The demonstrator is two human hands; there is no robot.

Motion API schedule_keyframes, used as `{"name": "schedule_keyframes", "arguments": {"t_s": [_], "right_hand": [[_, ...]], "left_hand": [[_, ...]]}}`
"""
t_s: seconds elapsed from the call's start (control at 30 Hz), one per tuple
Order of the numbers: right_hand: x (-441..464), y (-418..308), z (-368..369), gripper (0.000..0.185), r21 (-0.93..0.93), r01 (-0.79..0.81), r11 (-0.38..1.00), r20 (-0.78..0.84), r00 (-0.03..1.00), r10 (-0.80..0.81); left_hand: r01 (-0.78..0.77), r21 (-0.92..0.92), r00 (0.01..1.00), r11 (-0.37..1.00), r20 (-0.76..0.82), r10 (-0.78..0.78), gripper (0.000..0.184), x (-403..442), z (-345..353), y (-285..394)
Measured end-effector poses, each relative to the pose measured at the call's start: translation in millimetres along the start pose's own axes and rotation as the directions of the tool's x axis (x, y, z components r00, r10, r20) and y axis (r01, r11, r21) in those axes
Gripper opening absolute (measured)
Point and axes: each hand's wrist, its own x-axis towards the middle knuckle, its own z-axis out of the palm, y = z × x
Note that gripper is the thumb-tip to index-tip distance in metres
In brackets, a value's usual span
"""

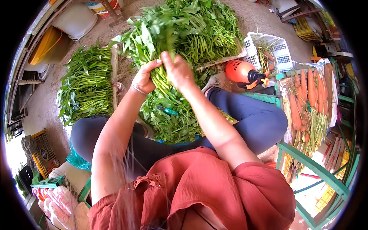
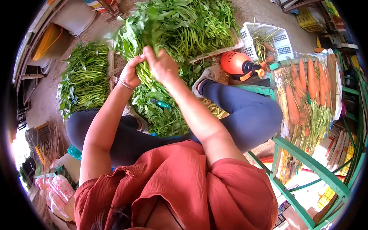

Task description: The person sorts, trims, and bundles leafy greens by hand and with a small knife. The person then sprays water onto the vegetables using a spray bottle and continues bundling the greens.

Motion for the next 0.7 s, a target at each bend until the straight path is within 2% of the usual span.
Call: {"name": "schedule_keyframes", "arguments": {"t_s": [0.07,0.1,0.13,0.17,0.2,0.23,0.3,0.33,0.37,0.4,0.43,0.47,0.5,0.53,0.6,0.67,0.7], "right_hand": [[6.3,0.0,16.5,0.085,-0.295,-0.038,0.955,0.224,0.969,0.108],[14.3,13.6,34.7,0.087,-0.428,0.064,0.901,0.145,0.989,-0.001],[5.4,11.4,43.7,0.088,-0.507,0.071,0.859,-0.106,0.984,-0.143],[4.3,10.3,44.7,0.086,-0.574,0.096,0.814,-0.123,0.972,-0.201],[4.0,8.1,43.5,0.084,-0.638,0.117,0.761,-0.134,0.956,-0.26],[2.5,4.6,41.4,0.076,-0.662,0.162,0.732,-0.157,0.925,-0.347],[13.6,4.8,29.0,0.072,-0.625,0.162,0.764,-0.189,0.918,-0.349],[21.8,2.2,17.6,0.07,-0.584,0.168,0.794,-0.219,0.909,-0.353],[33.5,2.1,-3.8,0.065,-0.414,0.011,0.91,-0.254,0.959,-0.127],[44.9,1.8,-30.4,0.061,-0.23,-0.163,0.959,-0.241,0.965,0.106],[58.5,28.9,-39.1,0.049,-0.112,-0.06,0.992,-0.563,0.826,-0.014],[81.4,62.5,-52.4,0.042,-0.169,-0.132,0.977,-0.702,0.711,-0.025],[96.1,88.6,-64.9,0.04,-0.172,-0.271,0.947,-0.716,0.695,0.068],[109.4,103.7,-75.8,0.044,-0.135,-0.456,0.88,-0.627,0.727,0.28],[133.8,141.2,-83.1,0.055,0.039,-0.474,0.88,-0.387,0.805,0.45],[142.0,154.4,-96.8,0.049,-0.102,-0.354,0.93,-0.234,0.917,0.324],[149.9,161.1,-102.0,0.041,-0.074,-0.344,0.936,-0.172,0.929,0.328]], "left_hand": [[-0.006,-0.082,1.0,0.997,-0.022,0.005,0.03,2.3,-22.4,-0.7],[-0.01,-0.083,0.998,0.997,-0.064,0.005,0.027,-1.1,-19.4,0.2],[-0.012,-0.081,0.994,0.997,-0.105,0.003,0.025,-7.5,-13.5,1.5],[-0.032,-0.066,0.994,0.997,-0.109,0.024,0.023,-13.6,-7.0,2.5],[-0.018,-0.1,0.995,0.995,-0.095,0.008,0.023,-1.4,-40.9,-0.8],[0.002,-0.117,0.991,0.993,-0.133,-0.018,0.022,-5.1,-35.5,0.9],[0.083,-0.134,0.982,0.988,-0.158,-0.104,0.019,-19.0,-12.2,8.6],[0.073,-0.061,0.987,0.995,-0.137,-0.081,0.021,-16.3,-13.8,9.4],[0.018,-0.03,0.991,0.999,-0.133,-0.022,0.022,-14.7,-15.3,9.5],[-0.039,0.0,0.991,0.999,-0.129,0.039,0.023,-15.7,-11.9,10.9],[-0.068,-0.012,0.99,0.998,-0.121,0.066,0.022,-16.1,-10.7,13.3],[-0.074,-0.019,0.99,0.997,-0.121,0.072,0.022,-17.1,-7.9,15.5],[-0.088,-0.096,0.988,0.991,-0.134,0.075,0.021,-19.0,-4.5,17.4],[-0.102,-0.169,0.986,0.98,-0.145,0.078,0.02,-19.4,-2.3,19.0],[-0.115,-0.184,0.987,0.976,-0.132,0.091,0.019,-17.4,-6.5,19.9],[-0.116,-0.201,0.992,0.973,-0.08,0.102,0.023,-11.5,-14.9,20.2],[-0.085,-0.189,0.996,0.978,-0.058,0.075,0.024,-13.5,-11.2,22.5]]}}
